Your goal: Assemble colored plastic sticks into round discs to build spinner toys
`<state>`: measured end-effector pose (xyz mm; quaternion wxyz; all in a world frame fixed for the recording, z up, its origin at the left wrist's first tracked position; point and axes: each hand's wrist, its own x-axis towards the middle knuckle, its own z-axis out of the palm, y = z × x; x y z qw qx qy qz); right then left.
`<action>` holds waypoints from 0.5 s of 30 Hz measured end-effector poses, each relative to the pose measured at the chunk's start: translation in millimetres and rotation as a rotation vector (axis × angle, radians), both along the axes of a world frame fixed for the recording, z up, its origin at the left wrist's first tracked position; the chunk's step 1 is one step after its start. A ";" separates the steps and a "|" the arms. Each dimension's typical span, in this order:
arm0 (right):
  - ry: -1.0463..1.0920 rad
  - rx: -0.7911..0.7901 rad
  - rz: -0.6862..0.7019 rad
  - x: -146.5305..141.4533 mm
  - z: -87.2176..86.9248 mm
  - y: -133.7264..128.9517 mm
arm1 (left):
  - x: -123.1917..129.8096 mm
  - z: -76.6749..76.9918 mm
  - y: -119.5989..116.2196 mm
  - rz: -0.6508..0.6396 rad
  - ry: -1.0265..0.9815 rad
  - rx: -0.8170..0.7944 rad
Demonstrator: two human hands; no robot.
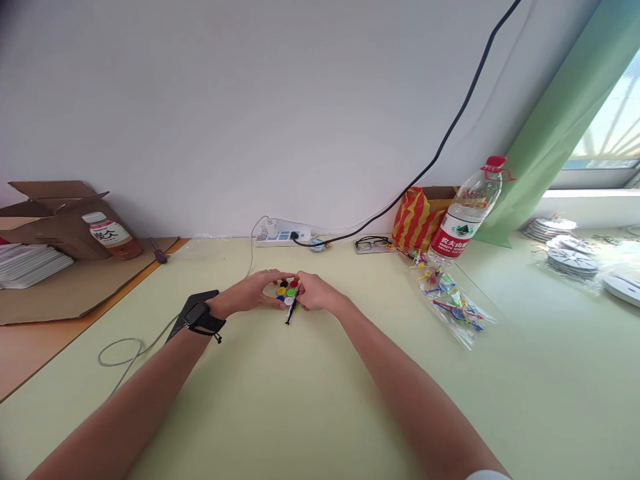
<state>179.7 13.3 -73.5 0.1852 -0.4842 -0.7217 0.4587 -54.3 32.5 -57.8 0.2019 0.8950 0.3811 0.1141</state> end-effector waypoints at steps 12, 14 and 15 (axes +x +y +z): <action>-0.129 0.150 0.120 33.4 28.7 3.1 | 3.1 5.8 -4.2 0.039 0.010 0.028; -0.235 0.167 0.029 69.4 45.5 7.8 | 9.9 5.0 -8.4 0.035 -0.008 0.058; -0.303 0.178 -0.032 92.6 52.6 10.1 | 14.7 5.1 -11.9 0.028 -0.020 0.078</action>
